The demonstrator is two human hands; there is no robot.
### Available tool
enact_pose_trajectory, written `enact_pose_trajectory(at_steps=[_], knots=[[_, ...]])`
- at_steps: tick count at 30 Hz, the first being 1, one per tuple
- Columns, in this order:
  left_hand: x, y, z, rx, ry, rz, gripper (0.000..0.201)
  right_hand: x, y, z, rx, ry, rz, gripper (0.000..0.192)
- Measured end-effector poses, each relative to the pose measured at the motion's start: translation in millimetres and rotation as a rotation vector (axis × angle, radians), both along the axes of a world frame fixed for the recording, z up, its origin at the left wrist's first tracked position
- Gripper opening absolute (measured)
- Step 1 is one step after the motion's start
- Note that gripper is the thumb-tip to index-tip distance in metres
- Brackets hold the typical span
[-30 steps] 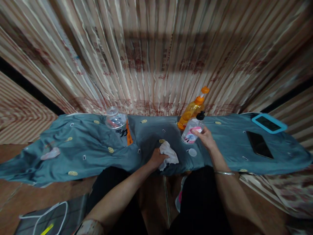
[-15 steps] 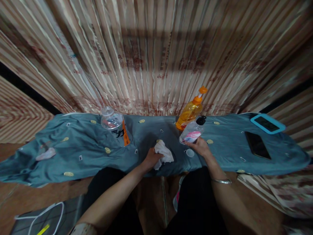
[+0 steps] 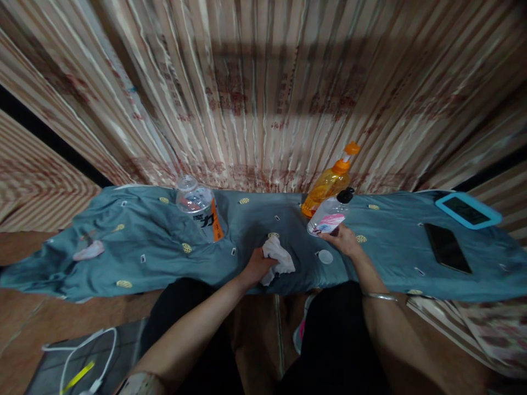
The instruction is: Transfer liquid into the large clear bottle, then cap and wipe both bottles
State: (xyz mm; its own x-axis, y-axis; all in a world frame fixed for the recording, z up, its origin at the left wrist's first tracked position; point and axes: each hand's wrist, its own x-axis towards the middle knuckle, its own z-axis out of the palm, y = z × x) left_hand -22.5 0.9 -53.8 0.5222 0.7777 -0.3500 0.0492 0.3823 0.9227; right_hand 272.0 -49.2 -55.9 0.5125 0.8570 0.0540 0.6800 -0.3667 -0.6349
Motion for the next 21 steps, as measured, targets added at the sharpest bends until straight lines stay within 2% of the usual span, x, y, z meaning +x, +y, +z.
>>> enact_pose_trajectory(at_steps=[3,7,10,12,14,16,18,21], knots=[[-3,-2,-2.4,0.012,-0.028,0.014,0.022,2,-14,2.3,-0.002,-0.014,-0.011,0.055],[-3,-5,2.6,-0.106,-0.136,0.051,0.027,-16,-43,18.8,0.043,-0.104,-0.087,0.047],[0,-8,11.2,-0.175,-0.200,0.043,0.037,-63,-59,32.8,0.133,-0.052,-0.012,0.050],[3,-10,17.0,-0.231,-0.282,-0.001,0.043,-107,-59,35.1,0.256,0.067,0.162,0.063],[4,-13,21.5,-0.294,-0.382,-0.041,0.050,-146,-53,28.9,0.314,0.108,0.363,0.076],[3,-14,23.8,-0.326,-0.400,-0.063,0.055,-170,-43,16.5,0.325,0.105,0.480,0.068],[-2,-16,24.6,-0.314,-0.331,-0.083,0.059,-175,-34,3.1,0.320,0.096,0.498,0.050],[-12,-16,25.2,-0.213,-0.217,-0.132,0.060,-158,-24,-10.1,0.315,0.071,0.407,0.044]])
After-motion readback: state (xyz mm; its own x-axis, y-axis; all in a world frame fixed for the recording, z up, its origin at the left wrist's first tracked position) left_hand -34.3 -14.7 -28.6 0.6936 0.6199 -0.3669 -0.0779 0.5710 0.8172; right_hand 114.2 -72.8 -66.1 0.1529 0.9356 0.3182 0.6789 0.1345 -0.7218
